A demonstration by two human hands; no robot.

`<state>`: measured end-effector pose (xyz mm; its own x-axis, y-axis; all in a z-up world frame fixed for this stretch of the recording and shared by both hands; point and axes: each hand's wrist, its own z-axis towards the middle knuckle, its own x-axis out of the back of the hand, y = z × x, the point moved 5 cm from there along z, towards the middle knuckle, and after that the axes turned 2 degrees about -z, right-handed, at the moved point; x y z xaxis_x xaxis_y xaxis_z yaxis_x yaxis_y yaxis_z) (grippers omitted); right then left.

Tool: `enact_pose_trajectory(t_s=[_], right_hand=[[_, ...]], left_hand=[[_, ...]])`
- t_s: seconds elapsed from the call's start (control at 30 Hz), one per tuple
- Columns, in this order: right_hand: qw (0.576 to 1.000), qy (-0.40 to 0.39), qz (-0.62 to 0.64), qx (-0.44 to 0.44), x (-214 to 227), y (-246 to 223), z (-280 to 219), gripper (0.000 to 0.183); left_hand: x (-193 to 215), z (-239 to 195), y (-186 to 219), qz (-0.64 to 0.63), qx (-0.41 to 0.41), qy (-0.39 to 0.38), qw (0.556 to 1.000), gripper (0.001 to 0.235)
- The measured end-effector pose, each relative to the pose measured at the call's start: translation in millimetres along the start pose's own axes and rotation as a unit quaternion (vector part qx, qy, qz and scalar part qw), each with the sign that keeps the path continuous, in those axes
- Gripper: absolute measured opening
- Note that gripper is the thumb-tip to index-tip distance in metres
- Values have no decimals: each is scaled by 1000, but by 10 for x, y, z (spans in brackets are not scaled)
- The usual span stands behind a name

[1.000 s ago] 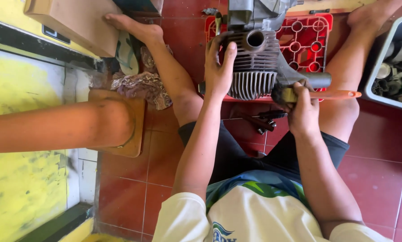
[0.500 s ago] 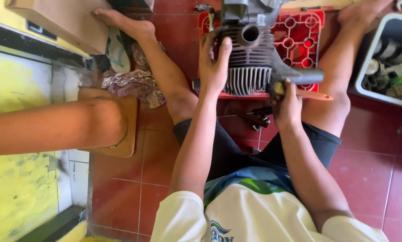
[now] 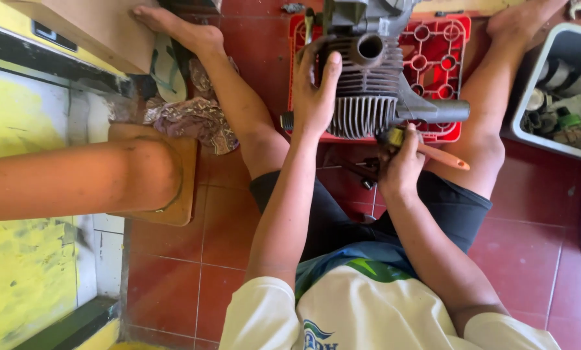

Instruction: Cleaning the cooling fins of a motorcycle engine cylinder block using a brush while sitting on the floor.

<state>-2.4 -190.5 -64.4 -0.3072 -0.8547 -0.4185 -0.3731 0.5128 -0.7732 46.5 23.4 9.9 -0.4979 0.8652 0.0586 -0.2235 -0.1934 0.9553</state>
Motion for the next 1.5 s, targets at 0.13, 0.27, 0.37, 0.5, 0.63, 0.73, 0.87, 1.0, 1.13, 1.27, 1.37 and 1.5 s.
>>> enact_pose_trajectory(t_s=[0.13, 0.27, 0.37, 0.5, 0.63, 0.73, 0.87, 1.0, 1.13, 1.27, 1.37, 1.5], right_hand=[[1000, 28, -14, -3, -81, -46, -103, 23], [992, -71, -79, 68, -164, -246, -439, 15], [955, -68, -153, 247, -262, -498, -486, 19], [864, -157, -249, 408, -587, -703, -555, 14], [794, -182, -380, 437, -621, -809, -729, 12], [790, -208, -419, 397, -654, -888, -755, 15], [728, -191, -473, 458, -843, -1019, -647, 17], [726, -184, -465, 472, -1078, -1055, -584, 23], [720, -199, -450, 490, -966, -874, -651, 17], [717, -174, -490, 463, -853, -770, -749, 23], [646, -187, -531, 515, -1037, -984, -787, 20], [658, -187, -504, 527, -1241, -1157, -730, 15]], left_hand=[[28, 7, 20, 15, 18, 7, 1000, 63], [13, -30, -15, -1, 22, 7, 1000, 60], [14, -7, -49, 7, 25, 7, 1000, 64], [37, -21, 77, 11, 30, 13, 999, 62], [44, -26, 102, 9, 35, 21, 999, 56], [51, -34, 128, 3, 38, 25, 999, 53], [43, -26, 81, 11, 53, 16, 998, 56], [51, -4, 76, 21, 46, 21, 998, 61], [52, -21, 88, 7, 46, 17, 999, 57], [63, -36, 166, -8, 32, 24, 999, 47], [52, -23, 130, -15, 35, 17, 999, 46], [65, -27, 111, 12, 54, 25, 998, 48]])
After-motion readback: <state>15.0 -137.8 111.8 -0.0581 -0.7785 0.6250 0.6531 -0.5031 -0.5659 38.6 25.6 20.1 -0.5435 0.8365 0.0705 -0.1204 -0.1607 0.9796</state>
